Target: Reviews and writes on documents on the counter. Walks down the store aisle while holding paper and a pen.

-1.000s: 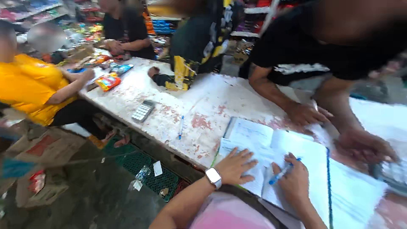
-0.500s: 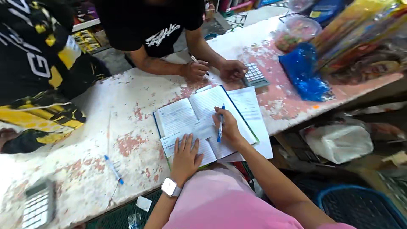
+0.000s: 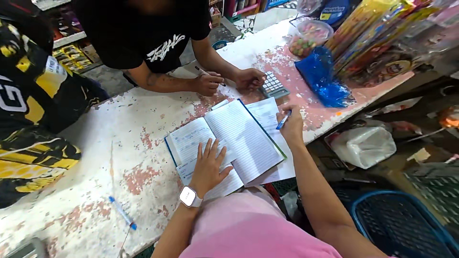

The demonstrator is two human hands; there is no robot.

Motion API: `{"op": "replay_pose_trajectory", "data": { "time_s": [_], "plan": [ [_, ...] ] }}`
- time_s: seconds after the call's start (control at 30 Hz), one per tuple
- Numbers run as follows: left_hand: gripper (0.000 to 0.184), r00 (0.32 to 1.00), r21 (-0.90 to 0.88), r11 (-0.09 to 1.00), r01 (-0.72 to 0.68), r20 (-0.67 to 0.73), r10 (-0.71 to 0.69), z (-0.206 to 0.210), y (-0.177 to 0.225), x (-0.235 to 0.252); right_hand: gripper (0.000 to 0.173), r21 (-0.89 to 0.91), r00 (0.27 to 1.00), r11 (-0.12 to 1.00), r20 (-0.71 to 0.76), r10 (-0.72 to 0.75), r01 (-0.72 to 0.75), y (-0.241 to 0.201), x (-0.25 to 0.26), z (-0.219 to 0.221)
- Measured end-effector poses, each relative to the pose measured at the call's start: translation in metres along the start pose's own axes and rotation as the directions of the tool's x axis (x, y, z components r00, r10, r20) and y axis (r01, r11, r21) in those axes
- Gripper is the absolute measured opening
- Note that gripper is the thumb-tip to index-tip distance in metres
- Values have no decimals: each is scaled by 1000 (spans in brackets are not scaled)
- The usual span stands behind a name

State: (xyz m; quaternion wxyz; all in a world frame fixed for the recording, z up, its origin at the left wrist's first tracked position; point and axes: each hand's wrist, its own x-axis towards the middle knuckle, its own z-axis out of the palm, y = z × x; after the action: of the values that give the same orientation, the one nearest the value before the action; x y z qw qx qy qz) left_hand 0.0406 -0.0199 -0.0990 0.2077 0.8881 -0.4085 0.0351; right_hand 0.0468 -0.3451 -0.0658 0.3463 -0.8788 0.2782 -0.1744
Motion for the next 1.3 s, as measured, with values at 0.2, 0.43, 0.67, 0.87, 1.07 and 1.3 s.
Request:
{"op": "replay_pose_trajectory", "data": {
  "time_s": [0.2,0.43,0.67,0.87,1.07,1.3],
  "plan": [
    [68,1000,-10,1000,-9,-14,9,20,3,-5,45,-35,990,999,136,31,-26,-16,-3,15],
    [74,1000,-26,999,20,8,-20,18,4,-6,58,-21,981,991,145,131,-129,10,33,11],
    [76,999,-43,998,43,21,-42,17,5,-6,56,-101,960,994,270,67,-41,15,36,-4],
    [70,999,-45,998,31,28,-30,16,5,-5,41,-225,998,973,45,-46,55,-13,23,-36],
    [71,1000,-27,1000,10,-27,-11,21,3,-6,41,-182,990,974,53,-130,138,-1,44,-80],
    [75,999,-32,999,12,-40,-13,22,3,-6,55,-21,996,995,4,93,-93,60,49,-74]
  ]
}}
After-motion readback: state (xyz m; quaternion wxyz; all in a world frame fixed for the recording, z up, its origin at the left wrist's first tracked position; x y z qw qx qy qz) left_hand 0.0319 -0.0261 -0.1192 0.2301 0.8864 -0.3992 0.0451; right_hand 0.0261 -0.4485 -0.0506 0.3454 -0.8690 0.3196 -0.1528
